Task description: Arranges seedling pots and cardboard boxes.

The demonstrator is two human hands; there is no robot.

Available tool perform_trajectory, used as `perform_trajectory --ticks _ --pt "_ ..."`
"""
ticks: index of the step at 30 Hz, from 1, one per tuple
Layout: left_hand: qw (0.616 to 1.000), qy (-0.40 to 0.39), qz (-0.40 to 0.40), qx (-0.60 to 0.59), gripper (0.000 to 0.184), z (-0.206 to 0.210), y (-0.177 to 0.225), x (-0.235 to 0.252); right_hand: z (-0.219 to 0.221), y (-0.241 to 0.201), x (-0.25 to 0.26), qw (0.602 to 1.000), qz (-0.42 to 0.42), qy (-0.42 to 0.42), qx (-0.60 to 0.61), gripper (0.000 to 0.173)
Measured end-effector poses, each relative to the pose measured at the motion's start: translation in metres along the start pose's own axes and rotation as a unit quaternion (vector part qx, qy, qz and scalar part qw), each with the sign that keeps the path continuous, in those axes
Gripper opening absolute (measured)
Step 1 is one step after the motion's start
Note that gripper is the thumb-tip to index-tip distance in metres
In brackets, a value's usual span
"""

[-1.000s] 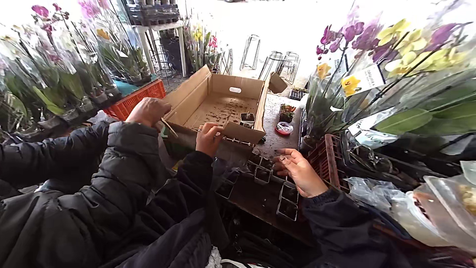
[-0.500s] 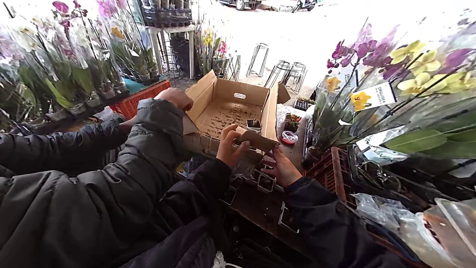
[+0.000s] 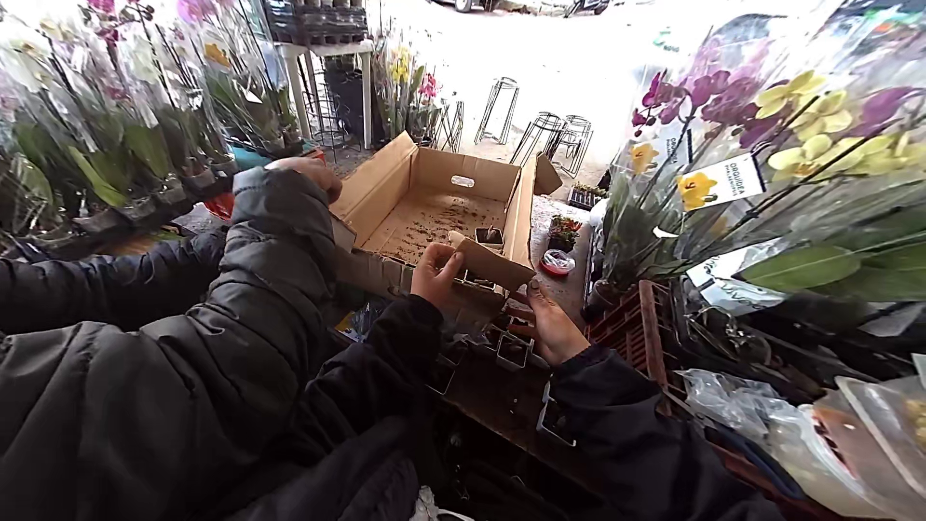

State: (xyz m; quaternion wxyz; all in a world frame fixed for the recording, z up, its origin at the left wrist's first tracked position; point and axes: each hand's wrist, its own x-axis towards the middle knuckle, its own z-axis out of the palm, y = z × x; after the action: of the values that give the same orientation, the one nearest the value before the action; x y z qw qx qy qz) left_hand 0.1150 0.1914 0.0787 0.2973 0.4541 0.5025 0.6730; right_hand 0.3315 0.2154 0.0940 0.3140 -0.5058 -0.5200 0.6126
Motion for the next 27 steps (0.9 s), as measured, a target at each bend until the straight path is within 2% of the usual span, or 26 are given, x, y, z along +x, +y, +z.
perform_trajectory --ticks 5,8,11,13,16,18,20,23,25,27 --pt "0.998 -0.043 0.038 0.000 0.037 -0.005 -0.002 -0.002 -0.014 0.009 -0.013 1.000 -0.008 0.003 0.005 0.058" --pt "0.995 -0.077 0.061 -0.034 0.071 0.003 0.004 -0.004 -0.028 0.021 -0.020 1.000 0.006 -0.003 0.011 0.058" --pt "0.990 -0.108 0.091 0.002 0.097 0.022 0.004 -0.007 -0.038 0.032 -0.034 1.000 0.018 -0.008 0.018 0.054" --pt "0.989 -0.091 0.095 0.060 0.109 0.040 0.000 -0.011 -0.042 0.040 -0.047 1.000 0.017 -0.016 0.012 0.054" --pt "0.981 -0.015 0.066 0.182 0.123 0.060 -0.005 -0.018 -0.049 0.049 -0.071 0.999 0.030 -0.026 0.001 0.055" --pt "0.965 -0.006 0.028 0.262 0.121 0.063 0.001 -0.022 -0.056 0.052 -0.084 0.999 0.035 -0.033 -0.002 0.057" --pt "0.941 -0.032 -0.004 0.336 0.106 0.061 0.010 -0.024 -0.062 0.052 -0.092 0.999 0.013 -0.021 -0.027 0.058" --pt "0.916 -0.039 0.007 0.399 0.088 0.052 0.013 -0.030 -0.079 0.061 -0.098 0.979 -0.115 0.073 -0.152 0.055" --pt "0.911 -0.020 0.027 0.410 0.090 0.041 0.015 -0.029 -0.094 0.064 -0.094 0.932 -0.226 0.141 -0.246 0.054" --pt "0.917 0.000 0.026 0.397 0.102 0.028 0.020 -0.026 -0.104 0.066 -0.090 0.906 -0.270 0.158 -0.287 0.048"
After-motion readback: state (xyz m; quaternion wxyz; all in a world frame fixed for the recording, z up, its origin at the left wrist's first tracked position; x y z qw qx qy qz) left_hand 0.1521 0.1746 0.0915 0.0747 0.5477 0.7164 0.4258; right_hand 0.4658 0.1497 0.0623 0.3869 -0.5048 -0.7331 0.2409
